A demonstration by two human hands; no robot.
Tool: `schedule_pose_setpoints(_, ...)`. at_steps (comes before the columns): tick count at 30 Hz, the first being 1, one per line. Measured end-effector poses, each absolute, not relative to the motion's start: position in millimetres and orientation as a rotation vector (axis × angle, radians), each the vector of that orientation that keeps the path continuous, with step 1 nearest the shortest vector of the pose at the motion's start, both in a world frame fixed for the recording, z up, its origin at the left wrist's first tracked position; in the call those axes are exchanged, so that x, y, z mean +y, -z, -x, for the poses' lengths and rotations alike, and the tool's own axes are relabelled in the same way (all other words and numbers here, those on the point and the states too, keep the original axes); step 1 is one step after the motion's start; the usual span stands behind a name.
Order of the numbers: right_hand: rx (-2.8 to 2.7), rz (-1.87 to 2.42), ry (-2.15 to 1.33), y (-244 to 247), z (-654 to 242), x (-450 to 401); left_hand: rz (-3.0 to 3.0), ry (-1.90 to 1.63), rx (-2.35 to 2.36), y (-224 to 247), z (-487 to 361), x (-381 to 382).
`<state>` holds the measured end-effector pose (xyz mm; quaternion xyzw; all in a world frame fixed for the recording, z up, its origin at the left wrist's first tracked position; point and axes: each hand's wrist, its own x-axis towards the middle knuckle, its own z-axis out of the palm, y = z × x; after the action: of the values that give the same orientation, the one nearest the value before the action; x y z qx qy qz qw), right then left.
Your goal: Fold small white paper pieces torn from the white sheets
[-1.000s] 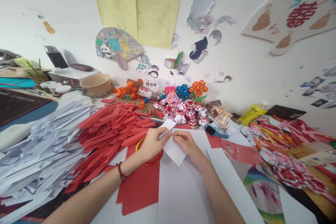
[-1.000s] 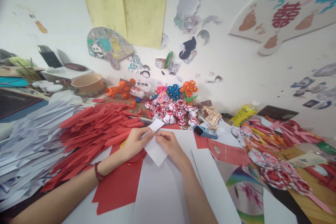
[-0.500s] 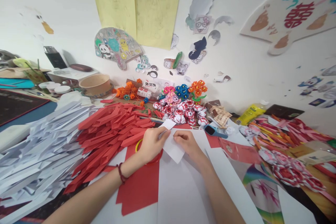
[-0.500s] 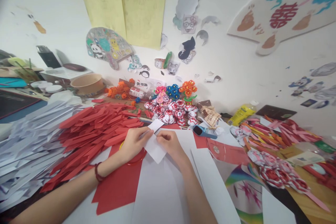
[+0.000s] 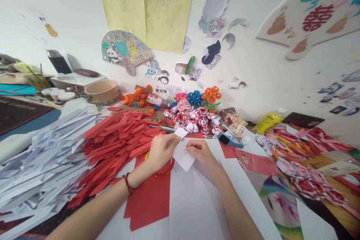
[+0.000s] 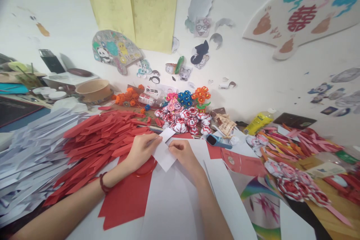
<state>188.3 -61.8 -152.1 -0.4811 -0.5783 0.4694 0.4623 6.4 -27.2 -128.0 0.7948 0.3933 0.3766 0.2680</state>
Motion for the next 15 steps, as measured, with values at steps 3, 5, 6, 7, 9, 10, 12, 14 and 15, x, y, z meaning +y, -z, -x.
schedule_pose_setpoints(3, -1.447, 1.199, -1.166, 154.3, -190.7, -59.7, -2.163, -1.023, 1.068, 125.8, -5.0, -25.6)
schedule_pose_setpoints(5, -1.449, 1.204, -1.182, 155.6, -191.8, -59.0, -2.179, -1.019, 1.074, 124.5, -4.5, -25.3)
schedule_pose_setpoints(6, -1.448, 1.206, -1.185, 156.0, -192.2, -58.8, -2.184, -1.017, 1.075, 124.0, -4.4, -25.4)
schedule_pose_setpoints(7, -1.445, 1.207, -1.188, 156.4, -192.6, -58.7, -2.188, -1.016, 1.076, 123.7, -4.2, -25.5)
schedule_pose_setpoints(9, -1.443, 1.210, -1.192, 156.8, -193.7, -58.6, -2.191, -1.014, 1.074, 123.0, -3.7, -25.4)
schedule_pose_setpoints(10, -1.445, 1.213, -1.191, 157.1, -194.4, -58.4, -2.186, -1.017, 1.075, 122.6, -3.2, -25.0)
schedule_pose_setpoints(12, -1.459, 1.227, -1.181, 157.9, -196.6, -57.9, -2.160, -1.040, 1.088, 121.3, -1.9, -23.4)
schedule_pose_setpoints(14, -1.480, 1.243, -1.165, 159.1, -199.4, -57.3, -2.110, -1.083, 1.108, 119.6, -0.3, -21.3)
schedule_pose_setpoints(15, -1.490, 1.249, -1.159, 159.6, -200.7, -57.0, -2.085, -1.103, 1.115, 118.8, 0.4, -20.5)
